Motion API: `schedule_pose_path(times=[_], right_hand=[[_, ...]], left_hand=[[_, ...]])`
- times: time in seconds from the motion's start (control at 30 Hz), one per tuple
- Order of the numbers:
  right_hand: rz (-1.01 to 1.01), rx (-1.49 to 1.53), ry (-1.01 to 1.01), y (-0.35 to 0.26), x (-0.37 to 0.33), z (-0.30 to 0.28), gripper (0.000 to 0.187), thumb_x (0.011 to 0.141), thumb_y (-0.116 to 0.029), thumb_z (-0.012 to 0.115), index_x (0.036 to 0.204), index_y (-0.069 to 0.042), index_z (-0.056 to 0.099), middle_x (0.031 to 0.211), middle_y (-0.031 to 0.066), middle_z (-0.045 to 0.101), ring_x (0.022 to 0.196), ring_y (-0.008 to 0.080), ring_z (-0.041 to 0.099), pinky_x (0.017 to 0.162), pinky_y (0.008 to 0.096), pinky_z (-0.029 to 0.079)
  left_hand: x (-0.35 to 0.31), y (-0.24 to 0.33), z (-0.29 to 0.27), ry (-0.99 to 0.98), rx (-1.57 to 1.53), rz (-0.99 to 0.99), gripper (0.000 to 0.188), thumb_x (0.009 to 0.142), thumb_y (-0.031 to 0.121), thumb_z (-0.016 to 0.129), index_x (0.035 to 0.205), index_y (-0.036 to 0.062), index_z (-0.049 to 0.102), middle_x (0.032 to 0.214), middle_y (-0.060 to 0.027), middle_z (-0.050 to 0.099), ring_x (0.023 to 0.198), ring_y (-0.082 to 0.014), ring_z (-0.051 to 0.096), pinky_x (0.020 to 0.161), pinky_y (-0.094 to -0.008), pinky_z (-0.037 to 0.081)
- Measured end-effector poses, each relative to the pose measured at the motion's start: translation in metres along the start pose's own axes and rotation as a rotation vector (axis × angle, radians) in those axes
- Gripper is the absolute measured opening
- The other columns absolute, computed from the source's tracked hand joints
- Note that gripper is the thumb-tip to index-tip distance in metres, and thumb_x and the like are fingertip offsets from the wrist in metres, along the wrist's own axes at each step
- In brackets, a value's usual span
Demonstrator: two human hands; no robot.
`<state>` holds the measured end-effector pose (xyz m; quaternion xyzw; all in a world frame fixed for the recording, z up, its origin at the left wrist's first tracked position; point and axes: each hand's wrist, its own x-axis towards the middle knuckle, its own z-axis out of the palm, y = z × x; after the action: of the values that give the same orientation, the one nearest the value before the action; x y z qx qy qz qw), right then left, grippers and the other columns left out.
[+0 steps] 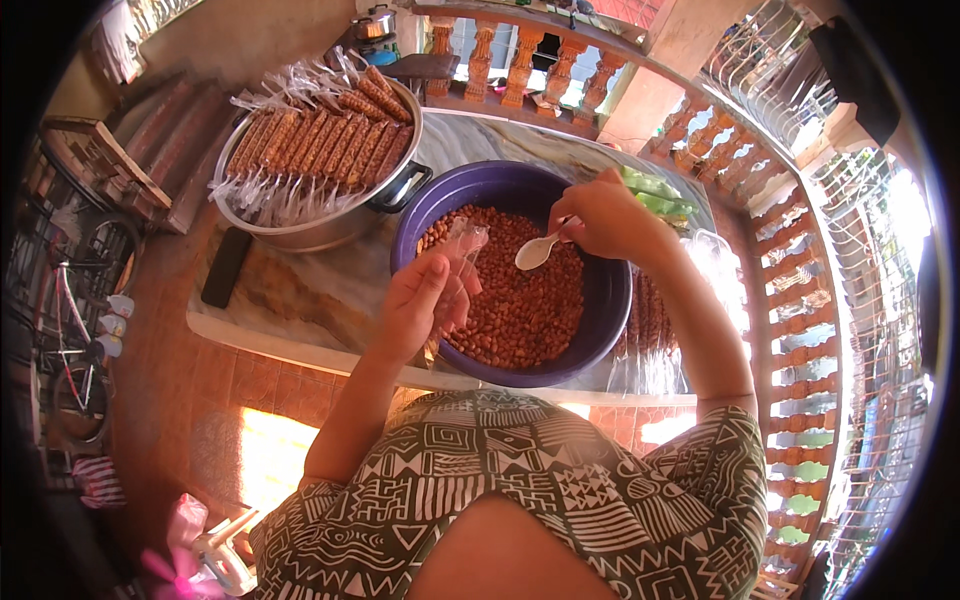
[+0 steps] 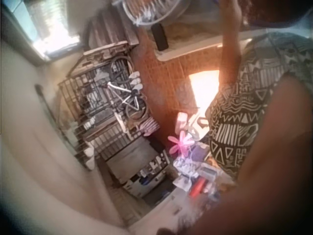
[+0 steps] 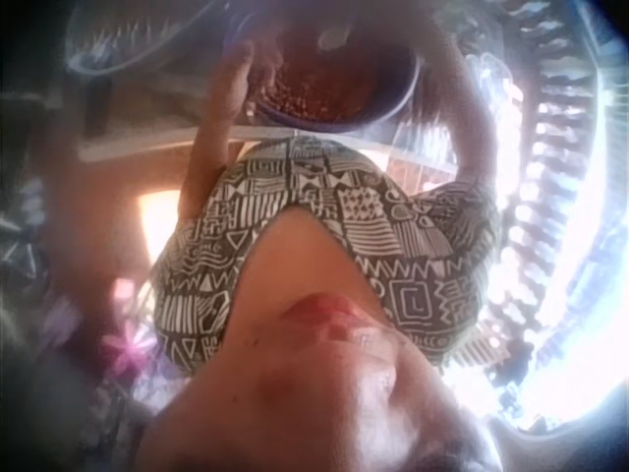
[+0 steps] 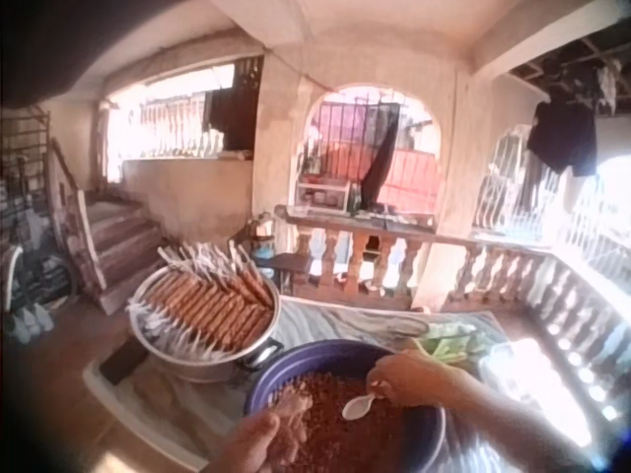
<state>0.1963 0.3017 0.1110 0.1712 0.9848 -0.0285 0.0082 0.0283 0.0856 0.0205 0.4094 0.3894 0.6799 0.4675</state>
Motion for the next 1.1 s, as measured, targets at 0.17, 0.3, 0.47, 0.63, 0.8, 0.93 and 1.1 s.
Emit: schedule_pose_path(times=[0.17, 0.3, 0.47, 0.63, 0.8, 0.93, 1.1], right_hand=[[0.05, 0.173, -0.291, 0.006, 0.022, 0.092, 0.011, 0.079, -0.022, 0.071, 0.089, -0.018, 0.075, 0.086, -0.0009, 0.072, 0.088, 0.0204, 0.066, 0.091, 0.0399, 0.034], [-0.003, 0.442, -0.331, 0.0, 0.019, 0.112, 0.017, 0.079, -0.024, 0.072, 0.093, -0.016, 0.075, 0.091, 0.0026, 0.073, 0.092, 0.0218, 0.067, 0.097, 0.0446, 0.036], [-0.061, 0.696, -0.332, 0.029, 0.018, 0.085, 0.018, 0.08, -0.02, 0.074, 0.095, -0.01, 0.075, 0.094, 0.0056, 0.072, 0.093, 0.0203, 0.067, 0.091, 0.0363, 0.047], [-0.078, 0.756, -0.183, 0.046, 0.004, 0.011, 0.016, 0.082, -0.013, 0.073, 0.097, -0.006, 0.074, 0.094, 0.0051, 0.072, 0.095, 0.0161, 0.067, 0.086, 0.0316, 0.051], [-0.049, 0.649, -0.099, 0.046, -0.002, -0.05, 0.018, 0.082, -0.014, 0.073, 0.098, -0.007, 0.074, 0.094, 0.0056, 0.073, 0.095, 0.0164, 0.067, 0.086, 0.0325, 0.051], [-0.123, 0.575, -0.086, 0.037, 0.004, -0.073, 0.016, 0.082, -0.016, 0.073, 0.097, -0.012, 0.075, 0.093, 0.006, 0.073, 0.093, 0.0176, 0.066, 0.085, 0.0336, 0.051], [-0.17, 0.431, -0.101, 0.024, 0.013, -0.081, 0.016, 0.08, -0.019, 0.073, 0.095, -0.014, 0.076, 0.09, 0.0055, 0.072, 0.092, 0.0189, 0.065, 0.082, 0.0343, 0.05]], left_hand=[[0.001, -0.003, -0.005, 0.021, 0.028, 0.024, 0.057, 0.103, 0.042, 0.04, 0.138, -0.002, 0.047, 0.088, -0.0025, 0.06, 0.055, -0.0028, 0.049, 0.046, -0.0144, 0.037], [0.002, -0.01, -0.001, 0.009, 0.004, -0.013, 0.056, 0.103, 0.042, 0.041, 0.137, -0.0009, 0.048, 0.088, -0.0027, 0.06, 0.056, -0.0036, 0.05, 0.047, -0.0149, 0.038], [0.008, -0.011, 0.003, -0.036, 0.027, -0.024, 0.055, 0.103, 0.043, 0.04, 0.137, 0.0012, 0.049, 0.089, -0.0029, 0.06, 0.056, -0.0044, 0.051, 0.047, -0.0162, 0.039], [0.012, -0.01, 0.007, -0.074, 0.075, -0.08, 0.054, 0.103, 0.043, 0.038, 0.138, 0.0028, 0.049, 0.089, -0.0031, 0.059, 0.057, -0.005, 0.051, 0.047, -0.0171, 0.04], [0.018, -0.012, 0.01, -0.134, 0.05, -0.134, 0.054, 0.104, 0.043, 0.038, 0.138, 0.0033, 0.049, 0.09, -0.003, 0.059, 0.058, -0.0047, 0.052, 0.047, -0.0166, 0.04], [0.021, -0.014, 0.011, -0.165, -0.003, -0.148, 0.054, 0.104, 0.043, 0.038, 0.139, 0.0032, 0.048, 0.091, -0.0028, 0.059, 0.058, -0.0045, 0.052, 0.048, -0.0163, 0.04], [0.021, -0.014, 0.014, -0.195, -0.019, -0.134, 0.055, 0.104, 0.043, 0.037, 0.14, 0.0031, 0.047, 0.091, -0.0029, 0.059, 0.058, -0.0037, 0.052, 0.048, -0.0162, 0.041]])
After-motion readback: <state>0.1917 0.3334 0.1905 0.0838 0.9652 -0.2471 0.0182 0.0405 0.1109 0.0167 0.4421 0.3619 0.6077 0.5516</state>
